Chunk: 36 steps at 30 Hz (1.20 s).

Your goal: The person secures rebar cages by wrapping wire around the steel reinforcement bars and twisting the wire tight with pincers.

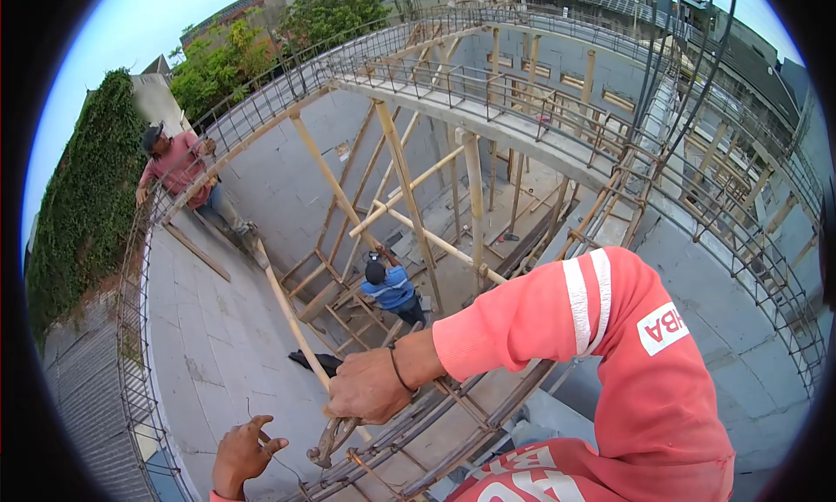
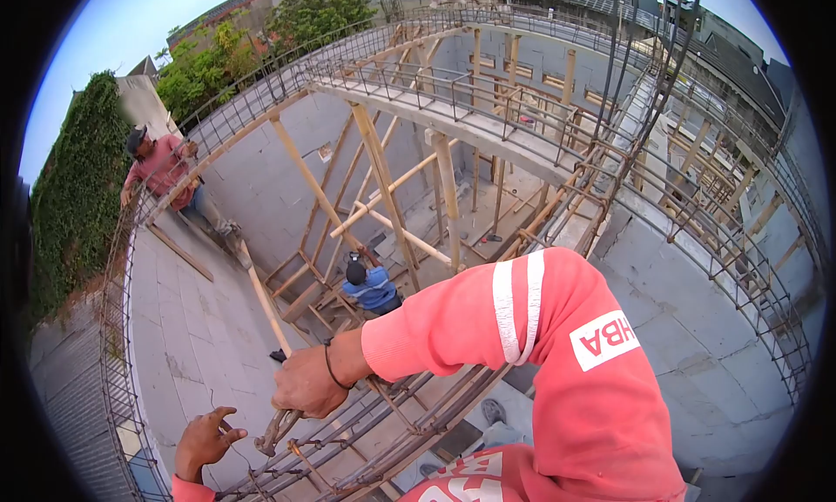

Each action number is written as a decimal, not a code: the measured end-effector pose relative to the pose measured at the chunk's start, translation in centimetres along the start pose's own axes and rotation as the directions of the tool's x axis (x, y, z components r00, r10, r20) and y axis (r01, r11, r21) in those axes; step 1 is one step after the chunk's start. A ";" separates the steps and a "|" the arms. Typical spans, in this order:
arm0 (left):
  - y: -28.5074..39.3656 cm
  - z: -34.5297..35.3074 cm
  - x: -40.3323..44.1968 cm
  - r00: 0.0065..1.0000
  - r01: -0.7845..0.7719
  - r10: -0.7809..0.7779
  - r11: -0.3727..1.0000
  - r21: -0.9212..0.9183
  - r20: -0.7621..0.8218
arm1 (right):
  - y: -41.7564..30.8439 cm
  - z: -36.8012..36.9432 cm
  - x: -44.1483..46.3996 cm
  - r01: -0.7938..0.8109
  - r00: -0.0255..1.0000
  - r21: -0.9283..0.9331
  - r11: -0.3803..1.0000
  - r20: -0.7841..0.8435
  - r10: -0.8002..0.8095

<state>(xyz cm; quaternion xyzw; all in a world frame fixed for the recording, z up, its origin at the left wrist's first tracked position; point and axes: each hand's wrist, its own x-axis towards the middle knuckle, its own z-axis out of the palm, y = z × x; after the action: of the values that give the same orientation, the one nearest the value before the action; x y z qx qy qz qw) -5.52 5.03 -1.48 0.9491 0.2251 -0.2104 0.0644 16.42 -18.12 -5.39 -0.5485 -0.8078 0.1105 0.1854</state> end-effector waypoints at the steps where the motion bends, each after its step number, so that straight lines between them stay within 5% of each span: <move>1: 0.0 0.1 0.0 1.000 0.004 -0.004 1.000 -0.005 0.014 | 0.1 0.1 0.0 0.000 1.000 0.015 1.000 0.006 -0.001; 10: 0.3 0.2 -0.2 0.999 -0.033 0.034 0.999 -0.013 0.001 | 0.1 -0.7 -0.2 0.016 0.998 -0.036 0.999 0.061 -0.014; 16: 0.3 0.2 -0.2 0.998 -0.056 0.055 0.998 -0.033 -0.010 | -0.1 -0.6 -0.3 -0.001 0.997 -0.065 0.998 -0.072 -0.004; 23: 0.1 0.0 -0.1 0.998 -0.046 0.052 0.987 -0.151 0.039 | -0.6 -1.9 -0.2 -0.025 0.992 0.017 1.000 0.126 0.022; 36: 0.2 0.1 0.1 0.995 -0.029 0.044 0.988 -0.155 0.094 | -0.6 -0.9 -0.6 -0.043 0.997 0.097 0.994 0.066 0.037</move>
<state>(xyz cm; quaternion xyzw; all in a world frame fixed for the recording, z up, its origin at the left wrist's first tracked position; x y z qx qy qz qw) -5.37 4.84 -1.61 0.9341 0.2198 -0.2370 0.1518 16.53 -18.90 -4.45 -0.5511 -0.7957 0.1714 0.1837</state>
